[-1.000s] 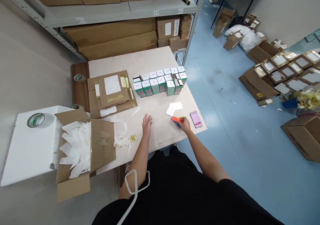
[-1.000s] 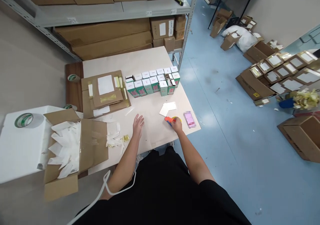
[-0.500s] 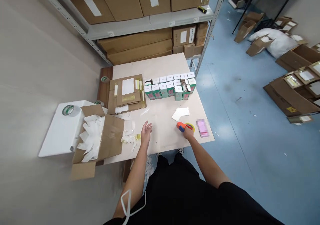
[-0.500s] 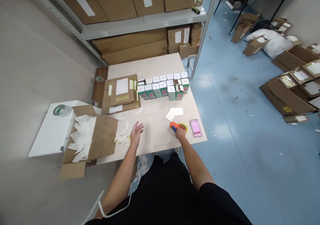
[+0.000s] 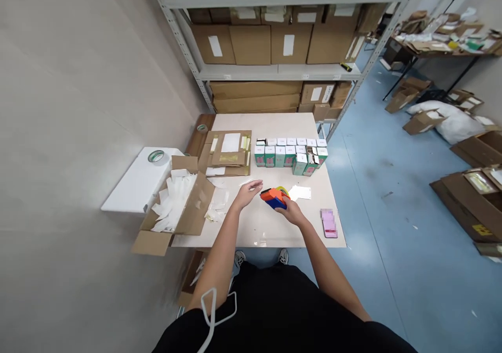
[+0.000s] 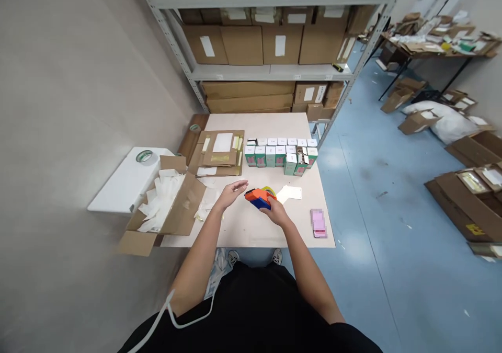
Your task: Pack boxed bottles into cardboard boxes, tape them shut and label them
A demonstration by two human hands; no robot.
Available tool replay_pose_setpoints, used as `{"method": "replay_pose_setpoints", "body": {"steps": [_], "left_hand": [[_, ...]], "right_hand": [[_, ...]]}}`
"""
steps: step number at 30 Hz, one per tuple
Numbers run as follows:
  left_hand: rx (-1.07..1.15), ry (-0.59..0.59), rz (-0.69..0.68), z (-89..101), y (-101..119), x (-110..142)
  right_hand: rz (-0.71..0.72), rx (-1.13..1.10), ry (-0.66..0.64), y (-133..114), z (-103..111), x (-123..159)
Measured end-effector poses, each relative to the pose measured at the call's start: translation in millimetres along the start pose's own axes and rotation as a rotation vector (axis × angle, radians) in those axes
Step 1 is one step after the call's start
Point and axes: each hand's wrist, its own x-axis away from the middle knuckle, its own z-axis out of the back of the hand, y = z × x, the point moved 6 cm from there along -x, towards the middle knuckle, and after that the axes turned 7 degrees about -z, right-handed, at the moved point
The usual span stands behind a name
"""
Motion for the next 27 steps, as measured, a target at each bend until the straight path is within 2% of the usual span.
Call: {"method": "replay_pose_setpoints", "body": {"steps": [4,6,12,16,21,24,27], "left_hand": [[-0.032,-0.131,-0.051,22.7,29.1,2.3],[-0.07,-0.131,-0.098,36.5,40.7,7.5],[-0.23,0.053,-0.246,84.7,77.0,26.1],[-0.351,0.163,-0.385,108.6,101.8,34.7],[-0.394,0.184,-0.519,132.4,120.3,38.6],[-0.405,0.226,-0.566,163.5,130.0,39.5],[-0.432,0.197,-0.58,195.3,138.5,42.0]], "right_hand": [[0.093,-0.05,-0.073,-45.0,-5.2,-0.7],[0.108,-0.066,-0.101,-62.1,-11.8,-1.1],[0.135,-0.223,-0.178,-104.9,-46.9,1.3],[0.154,-0.281,-0.138,-127.8,-66.6,0.9],[0.169,-0.294,-0.129,-145.4,-80.8,-2.9],[0.146,-0.282,-0.146,-143.5,-93.5,-2.1],[0.105,-0.274,-0.129,-138.1,-114.6,-3.9]]}}
